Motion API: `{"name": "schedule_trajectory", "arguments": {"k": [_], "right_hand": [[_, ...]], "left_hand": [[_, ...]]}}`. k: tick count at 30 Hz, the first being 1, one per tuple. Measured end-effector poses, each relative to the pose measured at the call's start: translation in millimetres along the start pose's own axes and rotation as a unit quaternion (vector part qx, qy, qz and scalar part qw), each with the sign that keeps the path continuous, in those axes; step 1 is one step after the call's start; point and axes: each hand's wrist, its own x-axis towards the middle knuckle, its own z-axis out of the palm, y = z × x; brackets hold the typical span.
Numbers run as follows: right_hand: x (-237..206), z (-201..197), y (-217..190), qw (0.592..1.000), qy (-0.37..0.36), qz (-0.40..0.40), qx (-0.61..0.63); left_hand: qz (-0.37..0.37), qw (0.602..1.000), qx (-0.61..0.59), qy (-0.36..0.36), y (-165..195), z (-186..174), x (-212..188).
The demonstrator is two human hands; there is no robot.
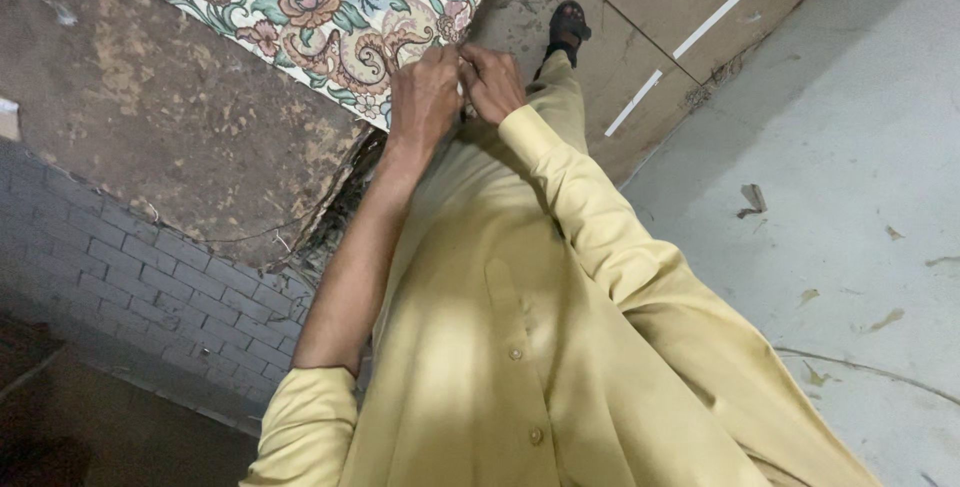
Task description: The person works on an embroidered calligraphy panel laid on a workbench, pulling and trimming loose threads from its edges by hand and smoothing the panel flat with their palms. They then set the panel aside, place a cardboard sheet on the bench, and spread white adhesive across it with a brush.
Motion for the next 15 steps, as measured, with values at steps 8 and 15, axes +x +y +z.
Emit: {"name": "schedule_trajectory", "arguments": {"k": [8, 15], "right_hand": [[1.6, 1.8, 5.9, 0.999, 0.0, -0.003, -0.037], [-0.4, 0.8, -0.4, 1.0, -0.019, 0.001, -0.005]], "left_hand": [[-0.013, 1.0, 0.005, -0.009, 1.3, -2.8, -7.0], [0.01, 1.0, 0.024, 0.003, -0.3, -1.8, -9.4]]}}
